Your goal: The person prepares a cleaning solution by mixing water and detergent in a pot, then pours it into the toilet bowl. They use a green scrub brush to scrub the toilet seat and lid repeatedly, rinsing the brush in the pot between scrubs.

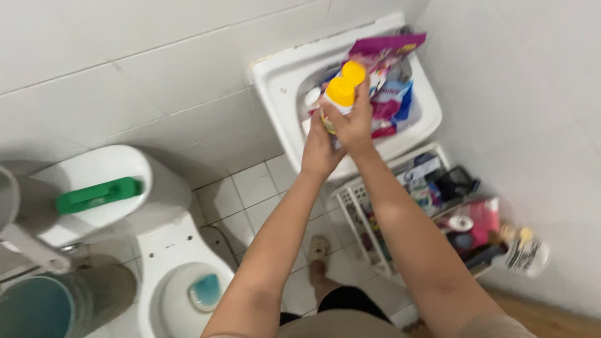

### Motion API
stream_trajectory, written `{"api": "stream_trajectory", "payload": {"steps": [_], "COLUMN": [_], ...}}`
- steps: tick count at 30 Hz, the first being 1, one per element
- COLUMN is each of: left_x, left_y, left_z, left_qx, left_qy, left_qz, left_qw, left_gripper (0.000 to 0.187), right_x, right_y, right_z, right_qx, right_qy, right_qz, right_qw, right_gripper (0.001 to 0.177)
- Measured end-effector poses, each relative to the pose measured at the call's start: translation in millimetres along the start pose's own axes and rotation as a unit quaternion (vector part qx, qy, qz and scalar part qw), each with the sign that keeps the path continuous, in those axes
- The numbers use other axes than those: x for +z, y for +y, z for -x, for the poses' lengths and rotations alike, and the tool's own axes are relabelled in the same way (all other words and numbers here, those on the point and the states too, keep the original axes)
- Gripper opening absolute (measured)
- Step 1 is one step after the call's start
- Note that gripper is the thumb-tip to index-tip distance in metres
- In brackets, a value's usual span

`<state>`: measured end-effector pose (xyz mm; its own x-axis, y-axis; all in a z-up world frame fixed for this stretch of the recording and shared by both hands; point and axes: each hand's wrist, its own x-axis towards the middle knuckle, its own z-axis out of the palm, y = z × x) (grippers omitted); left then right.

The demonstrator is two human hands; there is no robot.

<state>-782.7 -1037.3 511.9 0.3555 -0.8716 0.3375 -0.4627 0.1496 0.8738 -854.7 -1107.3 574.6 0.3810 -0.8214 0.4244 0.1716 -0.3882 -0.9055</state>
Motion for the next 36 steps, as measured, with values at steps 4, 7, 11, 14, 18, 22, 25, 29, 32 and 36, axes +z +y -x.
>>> {"api": "stream_trajectory", "payload": {"steps": [4, 7, 11, 14, 18, 22, 25, 29, 32, 36], "left_x": [29, 47, 67, 76, 78, 76, 77, 83, 92, 111], "left_y": [-10, -22, -36, -39, -37, -33, -34, -42, -48, -43], "left_z": [-15, -18, -18, -20, -29, -36, -33, -30, -35, -40], "left_qx": [-0.046, -0.027, -0.034, -0.034, -0.075, -0.080, -0.074, -0.079, -0.074, -0.022], "left_qy": [0.003, 0.012, 0.008, 0.015, -0.014, -0.024, -0.023, -0.051, -0.062, -0.091], "left_qz": [0.022, -0.048, -0.046, -0.054, -0.067, -0.078, -0.066, -0.077, -0.077, -0.095], "left_qw": [0.999, 0.998, 0.998, 0.998, 0.995, 0.993, 0.995, 0.993, 0.992, 0.991], "left_gripper": [0.114, 0.121, 0.118, 0.120, 0.121, 0.123, 0.121, 0.114, 0.111, 0.112], "right_x": [-17, -27, -40, -44, -46, -52, -56, -61, -71, -105], "right_y": [11, 19, 29, 35, 38, 37, 39, 48, 56, 61], "right_z": [-21, -28, -32, -35, -41, -45, -44, -46, -51, -45], "right_qx": [-0.047, -0.036, -0.077, -0.038, -0.022, -0.098, -0.096, 0.053, 0.012, 0.049], "right_qy": [-0.017, -0.012, -0.008, -0.001, 0.021, 0.021, 0.018, 0.045, 0.014, 0.078], "right_qz": [0.072, 0.087, 0.125, 0.108, 0.108, 0.160, 0.152, -0.051, -0.053, -0.075], "right_qw": [0.996, 0.996, 0.989, 0.993, 0.994, 0.982, 0.983, 0.996, 0.998, 0.993], "right_gripper": [0.081, 0.080, 0.076, 0.067, 0.054, 0.038, 0.034, 0.019, 0.015, 0.014]}}
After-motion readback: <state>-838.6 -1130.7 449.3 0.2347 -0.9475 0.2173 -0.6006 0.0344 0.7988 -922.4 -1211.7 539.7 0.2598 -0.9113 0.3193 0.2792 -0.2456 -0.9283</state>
